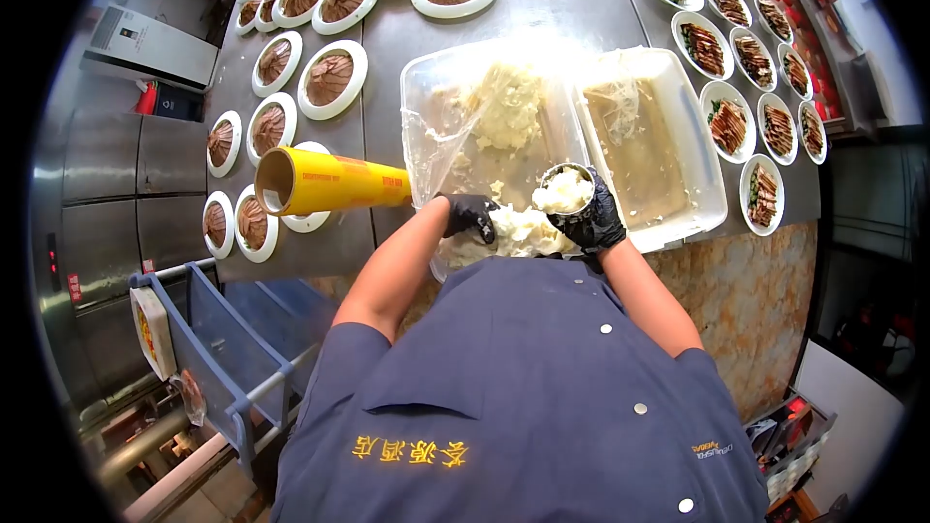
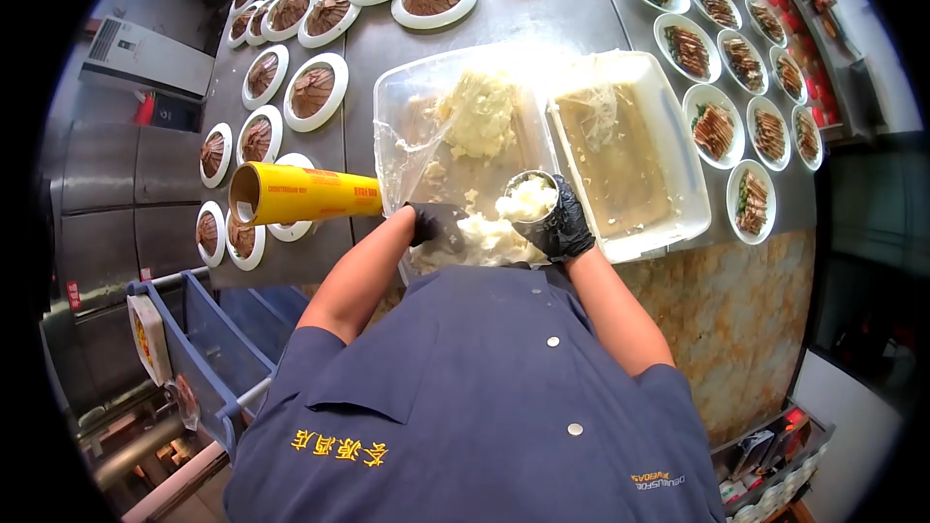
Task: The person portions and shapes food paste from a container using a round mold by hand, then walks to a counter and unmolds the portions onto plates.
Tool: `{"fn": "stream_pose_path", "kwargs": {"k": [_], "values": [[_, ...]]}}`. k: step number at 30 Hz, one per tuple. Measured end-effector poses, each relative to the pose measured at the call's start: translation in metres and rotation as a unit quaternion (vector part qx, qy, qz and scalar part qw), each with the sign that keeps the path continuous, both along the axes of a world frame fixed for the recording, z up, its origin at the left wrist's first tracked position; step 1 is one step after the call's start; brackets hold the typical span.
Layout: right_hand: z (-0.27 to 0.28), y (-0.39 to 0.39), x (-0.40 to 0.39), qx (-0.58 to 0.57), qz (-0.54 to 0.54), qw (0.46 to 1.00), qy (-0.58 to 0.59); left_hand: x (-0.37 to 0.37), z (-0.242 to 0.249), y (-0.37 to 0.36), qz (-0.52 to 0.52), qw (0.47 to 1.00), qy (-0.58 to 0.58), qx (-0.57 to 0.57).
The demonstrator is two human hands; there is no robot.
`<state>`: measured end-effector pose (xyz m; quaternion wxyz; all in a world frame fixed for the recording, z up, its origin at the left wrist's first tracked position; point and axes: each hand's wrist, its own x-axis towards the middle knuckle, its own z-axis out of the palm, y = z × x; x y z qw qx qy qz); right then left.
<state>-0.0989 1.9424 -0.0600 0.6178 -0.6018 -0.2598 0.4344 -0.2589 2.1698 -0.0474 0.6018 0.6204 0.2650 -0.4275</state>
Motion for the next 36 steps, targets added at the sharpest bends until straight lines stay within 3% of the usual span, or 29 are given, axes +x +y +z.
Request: {"fn": "stream_pose_path", "kwargs": {"k": [1,2,4,6,8,10,11,13,14,15,17,20,23,24,26,27,28,30,32,33,34,35,36], "values": [[-0.001,0.001,0.000,-0.001,0.003,1.000,0.012,0.004,-0.006,0.009,-0.059,0.998,-0.029,0.013],[-0.001,0.001,0.000,-0.003,0.007,1.000,0.025,-0.002,-0.001,0.010,0.030,0.998,-0.048,-0.002],[-0.001,0.001,0.001,0.045,-0.005,0.955,0.292,-0.010,0.008,0.015,0.158,0.978,-0.112,-0.074],[-0.018,0.007,-0.002,0.069,-0.005,0.920,0.386,-0.008,0.021,0.029,0.168,0.971,-0.153,-0.071],[-0.020,0.013,-0.004,0.107,-0.012,0.871,0.479,-0.013,0.022,0.025,0.244,0.939,-0.237,0.052],[-0.009,0.024,-0.007,0.111,-0.040,0.807,0.579,0.000,0.054,0.012,0.280,0.921,-0.263,-0.057],[-0.012,0.029,-0.007,0.080,-0.048,0.817,0.570,0.007,0.050,0.001,0.312,0.907,-0.272,-0.078],[-0.018,0.049,-0.016,0.121,-0.053,0.833,0.537,0.019,0.016,-0.031,0.161,0.885,-0.382,0.211],[-0.027,0.061,-0.021,0.137,-0.049,0.849,0.509,0.018,-0.007,-0.050,-0.043,0.758,-0.428,0.491],[-0.016,0.067,-0.027,0.134,-0.066,0.854,0.498,0.014,-0.011,-0.062,-0.009,0.755,-0.476,0.450],[-0.024,0.067,-0.033,0.110,-0.078,0.857,0.498,0.003,-0.017,-0.049,0.053,0.870,-0.434,0.226],[-0.016,0.069,-0.033,0.090,-0.062,0.835,0.539,0.000,0.049,-0.027,0.207,0.900,-0.370,0.100],[0.022,0.072,-0.025,0.094,-0.027,0.808,0.581,-0.002,0.042,-0.011,0.404,0.802,-0.417,0.141],[0.022,0.075,-0.024,0.104,-0.018,0.804,0.585,0.000,0.021,-0.004,0.394,0.781,-0.446,0.191],[0.019,0.077,-0.026,0.118,0.001,0.796,0.594,0.008,-0.002,-0.011,0.453,0.771,-0.435,0.101],[0.017,0.078,-0.028,0.150,0.022,0.792,0.591,0.008,0.005,-0.017,0.355,0.787,-0.464,0.200],[0.014,0.082,-0.026,0.139,0.019,0.796,0.589,0.009,-0.007,-0.019,0.422,0.791,-0.440,0.054],[0.009,0.086,-0.027,0.119,0.007,0.799,0.589,0.016,-0.007,-0.032,0.281,0.739,-0.527,0.310],[-0.008,0.089,-0.030,0.170,0.102,0.927,0.319,0.022,-0.002,-0.045,0.157,0.654,-0.538,0.508],[-0.006,0.090,-0.031,0.177,0.118,0.966,0.148,0.022,-0.025,-0.045,0.194,0.692,-0.513,0.469],[-0.006,0.089,-0.033,0.210,0.088,0.889,0.398,0.024,-0.035,-0.046,0.215,0.693,-0.501,0.472],[-0.007,0.089,-0.033,0.192,0.083,0.913,0.350,0.026,-0.045,-0.046,0.237,0.692,-0.489,0.475],[-0.010,0.089,-0.033,0.173,0.080,0.934,0.302,0.029,-0.036,-0.051,0.245,0.656,-0.488,0.521]]}}
